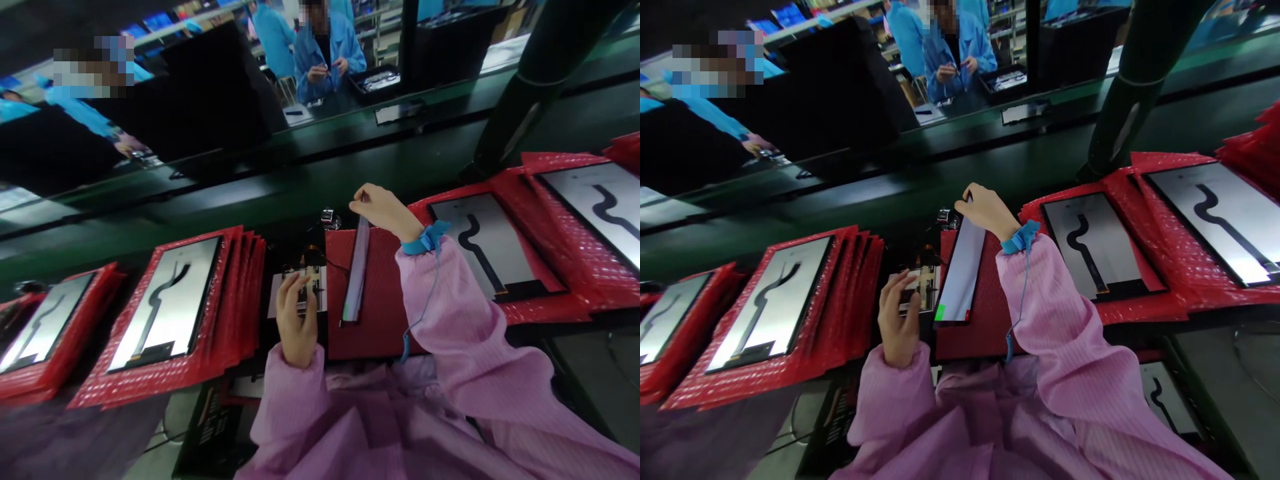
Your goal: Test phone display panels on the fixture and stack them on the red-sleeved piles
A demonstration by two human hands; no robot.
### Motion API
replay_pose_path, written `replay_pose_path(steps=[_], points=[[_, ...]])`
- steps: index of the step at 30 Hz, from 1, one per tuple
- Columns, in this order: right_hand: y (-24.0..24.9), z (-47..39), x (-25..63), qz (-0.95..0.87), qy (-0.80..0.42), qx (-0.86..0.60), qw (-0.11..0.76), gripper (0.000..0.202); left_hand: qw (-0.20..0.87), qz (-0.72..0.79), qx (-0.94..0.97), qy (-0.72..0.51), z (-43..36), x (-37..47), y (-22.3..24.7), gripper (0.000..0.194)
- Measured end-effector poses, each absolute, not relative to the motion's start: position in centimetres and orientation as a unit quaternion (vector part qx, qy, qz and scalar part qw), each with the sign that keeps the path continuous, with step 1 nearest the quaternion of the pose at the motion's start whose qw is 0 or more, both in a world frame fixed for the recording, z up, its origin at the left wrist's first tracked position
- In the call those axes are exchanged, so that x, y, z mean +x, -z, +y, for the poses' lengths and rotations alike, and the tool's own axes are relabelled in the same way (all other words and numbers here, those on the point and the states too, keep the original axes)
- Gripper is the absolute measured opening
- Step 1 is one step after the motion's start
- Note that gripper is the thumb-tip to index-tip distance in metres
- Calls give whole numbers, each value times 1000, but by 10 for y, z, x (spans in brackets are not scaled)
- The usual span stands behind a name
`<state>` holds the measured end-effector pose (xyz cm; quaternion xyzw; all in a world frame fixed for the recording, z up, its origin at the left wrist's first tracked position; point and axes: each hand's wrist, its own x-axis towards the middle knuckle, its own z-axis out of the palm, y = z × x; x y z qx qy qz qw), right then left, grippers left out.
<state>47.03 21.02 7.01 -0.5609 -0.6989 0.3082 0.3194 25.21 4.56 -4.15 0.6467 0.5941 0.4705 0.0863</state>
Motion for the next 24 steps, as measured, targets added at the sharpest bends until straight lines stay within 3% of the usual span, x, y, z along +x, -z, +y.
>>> replay_pose_path(steps=[3, 7, 16, 24], points=[[-69, 211, 470, -700, -303, -571, 303, 14, -36, 641, 687, -341, 31, 224, 71, 31], [-67, 212, 470, -710, -293, -568, 296, 25, -53, 627, 734, -257, 25, 217, 91, 38], [-71, 208, 472, -711, -289, -573, 288, 28, -62, 627, 742, -227, 28, 222, 91, 43], [-67, 211, 473, -742, -251, -558, 275, 37, -4, 646, 722, -247, 29, 227, 90, 45]])
